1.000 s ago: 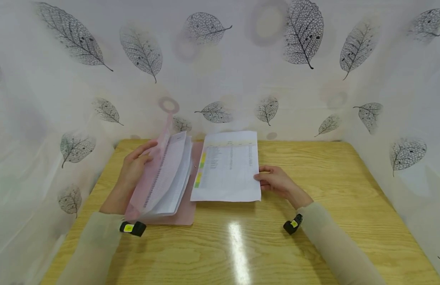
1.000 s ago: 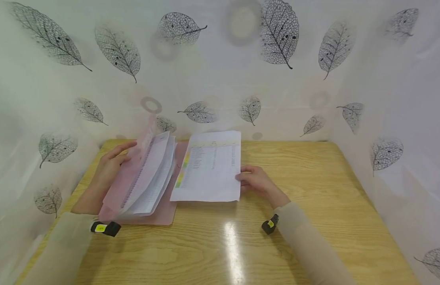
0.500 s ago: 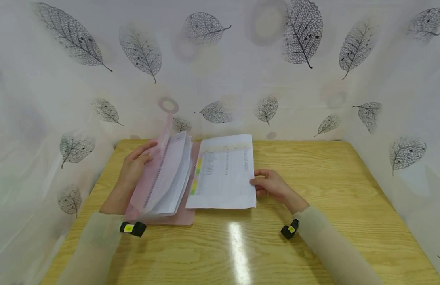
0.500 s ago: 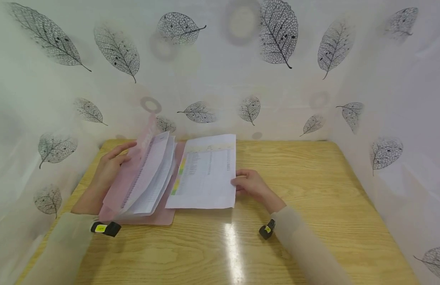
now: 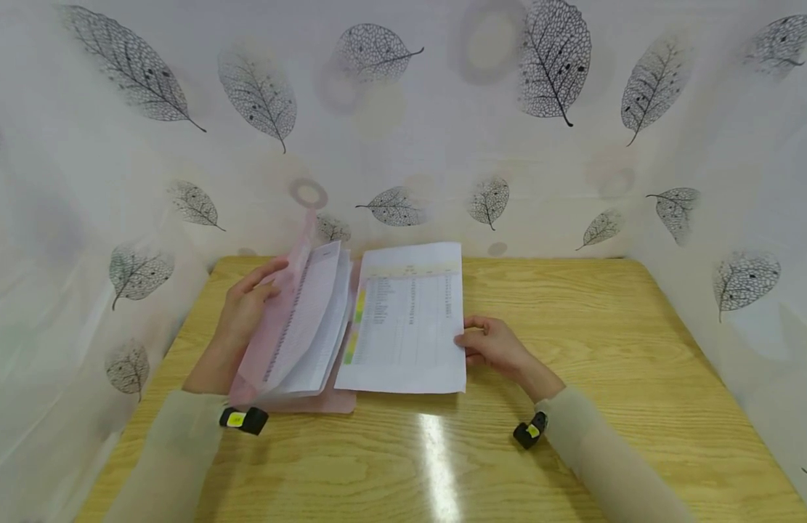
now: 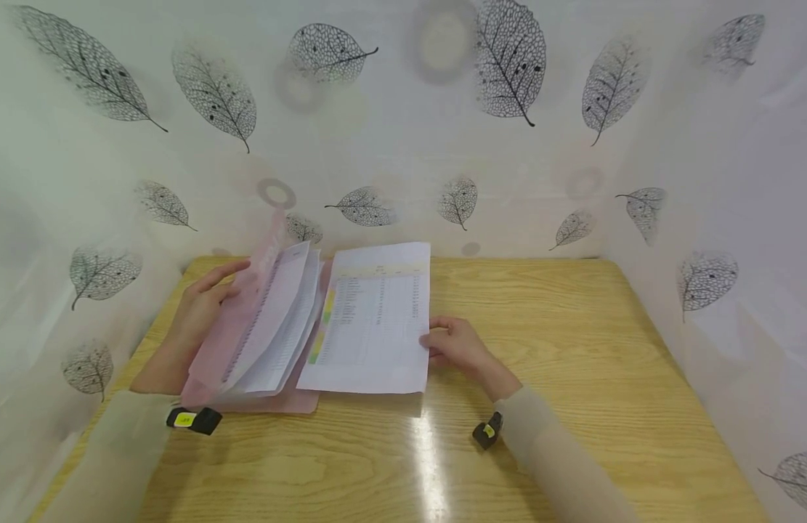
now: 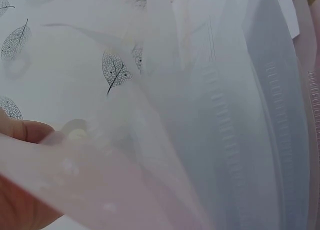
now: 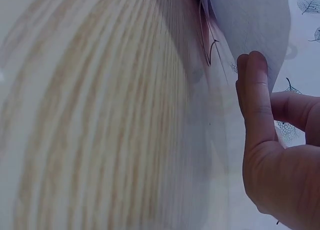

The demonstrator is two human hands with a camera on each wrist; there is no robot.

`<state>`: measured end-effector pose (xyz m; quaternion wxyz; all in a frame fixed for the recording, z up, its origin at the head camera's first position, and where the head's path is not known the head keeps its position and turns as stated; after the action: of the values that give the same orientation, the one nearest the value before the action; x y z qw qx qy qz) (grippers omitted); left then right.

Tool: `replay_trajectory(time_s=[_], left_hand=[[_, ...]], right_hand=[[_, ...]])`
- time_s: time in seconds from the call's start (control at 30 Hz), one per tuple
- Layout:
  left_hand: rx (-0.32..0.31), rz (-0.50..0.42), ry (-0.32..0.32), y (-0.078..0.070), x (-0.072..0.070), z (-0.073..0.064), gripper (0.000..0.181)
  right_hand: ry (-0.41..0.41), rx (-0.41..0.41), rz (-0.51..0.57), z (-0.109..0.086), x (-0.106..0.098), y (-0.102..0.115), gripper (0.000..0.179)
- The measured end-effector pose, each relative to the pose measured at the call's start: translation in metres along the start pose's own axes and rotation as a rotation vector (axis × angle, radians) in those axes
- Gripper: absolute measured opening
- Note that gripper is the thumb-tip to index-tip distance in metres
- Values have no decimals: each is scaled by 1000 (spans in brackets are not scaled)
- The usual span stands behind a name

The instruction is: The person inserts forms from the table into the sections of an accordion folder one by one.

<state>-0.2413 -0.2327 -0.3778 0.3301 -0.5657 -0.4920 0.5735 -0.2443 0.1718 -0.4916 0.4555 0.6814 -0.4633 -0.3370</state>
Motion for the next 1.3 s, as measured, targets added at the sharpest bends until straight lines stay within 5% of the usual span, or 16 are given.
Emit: replay_trajectory(time_s=[1.3], left_hand=[[32,36,1,-4,1,-3,51]], right_hand=[[67,-7,-73,15,50,3,40]])
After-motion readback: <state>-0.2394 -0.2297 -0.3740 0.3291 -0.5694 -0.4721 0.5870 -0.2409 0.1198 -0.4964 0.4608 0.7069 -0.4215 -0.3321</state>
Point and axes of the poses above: each hand's wrist, its own z-axis towards the middle knuckle, its own x-axis out of the palm, y = z × x, the point moved 7 cm from there along z, towards the middle knuckle, and after that the axes turned 2 degrees about -y, right-handed, at the moved point
